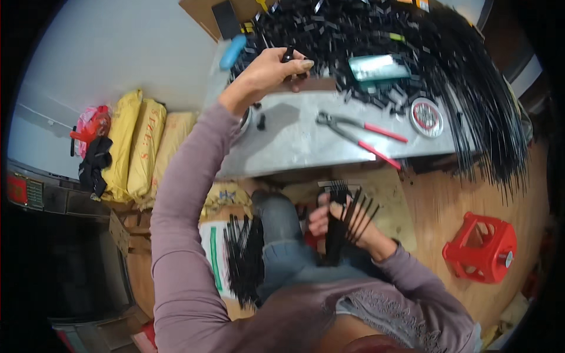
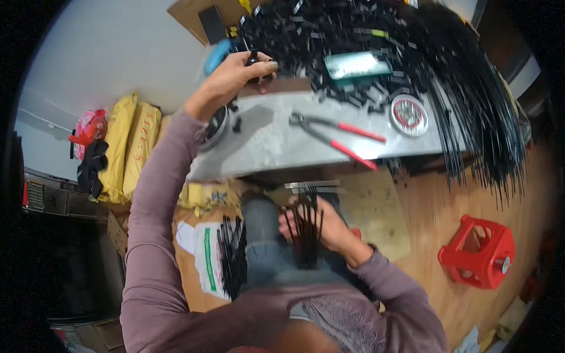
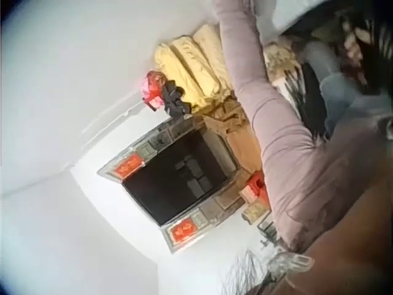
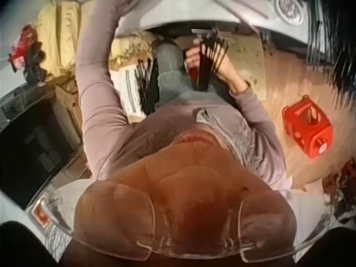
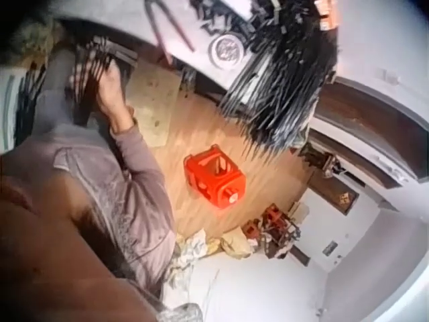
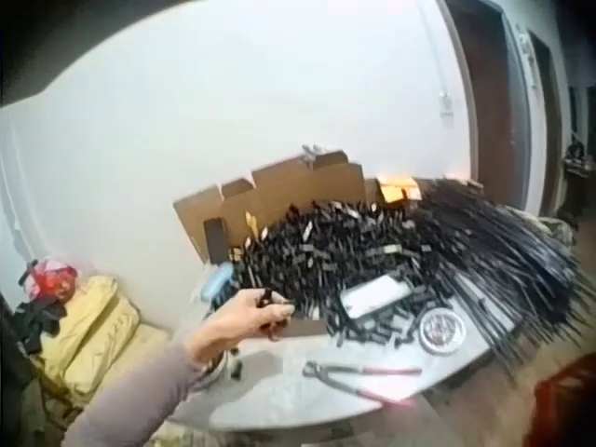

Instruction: Bundling black cables together and securing them with plastic components and pliers.

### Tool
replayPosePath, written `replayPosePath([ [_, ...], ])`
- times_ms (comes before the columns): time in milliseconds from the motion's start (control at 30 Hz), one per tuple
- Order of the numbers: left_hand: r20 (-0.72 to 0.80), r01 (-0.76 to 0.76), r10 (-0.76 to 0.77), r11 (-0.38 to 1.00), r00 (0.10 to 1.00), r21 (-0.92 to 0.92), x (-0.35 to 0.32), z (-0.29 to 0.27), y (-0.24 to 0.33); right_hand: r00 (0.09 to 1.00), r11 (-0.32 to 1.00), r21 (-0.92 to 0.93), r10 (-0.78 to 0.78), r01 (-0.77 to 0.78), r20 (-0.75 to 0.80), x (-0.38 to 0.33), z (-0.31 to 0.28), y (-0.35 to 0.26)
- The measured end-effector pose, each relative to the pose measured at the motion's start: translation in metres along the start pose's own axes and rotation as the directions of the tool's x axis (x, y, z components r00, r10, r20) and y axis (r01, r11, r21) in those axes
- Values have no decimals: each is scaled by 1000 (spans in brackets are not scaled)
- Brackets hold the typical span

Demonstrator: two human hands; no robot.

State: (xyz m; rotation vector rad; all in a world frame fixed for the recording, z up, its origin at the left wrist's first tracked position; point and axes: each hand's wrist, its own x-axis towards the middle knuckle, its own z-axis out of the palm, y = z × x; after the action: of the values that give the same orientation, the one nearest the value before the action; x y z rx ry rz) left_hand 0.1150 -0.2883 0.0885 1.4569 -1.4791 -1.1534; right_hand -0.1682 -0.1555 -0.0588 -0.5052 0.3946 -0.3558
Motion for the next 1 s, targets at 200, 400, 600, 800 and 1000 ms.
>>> replayPosePath([
  [200,-70,136,-207,827,976,-546,-137,94,-54,998,988,-142,-65,60,-25,6,17,10],
  [400,-267,-112,-283,465,921,-878,-213,145,-103,1000,985,-170,-17,18,8,2,48,30],
  [600,-310,-221,-233,342,922,-913,-236,147,-107,1000,968,-250,-18,16,-7,-6,66,47],
  [800,-263,-186,-181,356,948,-916,-235,141,-113,995,958,-283,-66,42,-73,-8,67,51],
  [1000,-296,-125,-233,549,926,-826,-246,139,-101,993,944,-326,-82,51,-83,-3,66,48],
])
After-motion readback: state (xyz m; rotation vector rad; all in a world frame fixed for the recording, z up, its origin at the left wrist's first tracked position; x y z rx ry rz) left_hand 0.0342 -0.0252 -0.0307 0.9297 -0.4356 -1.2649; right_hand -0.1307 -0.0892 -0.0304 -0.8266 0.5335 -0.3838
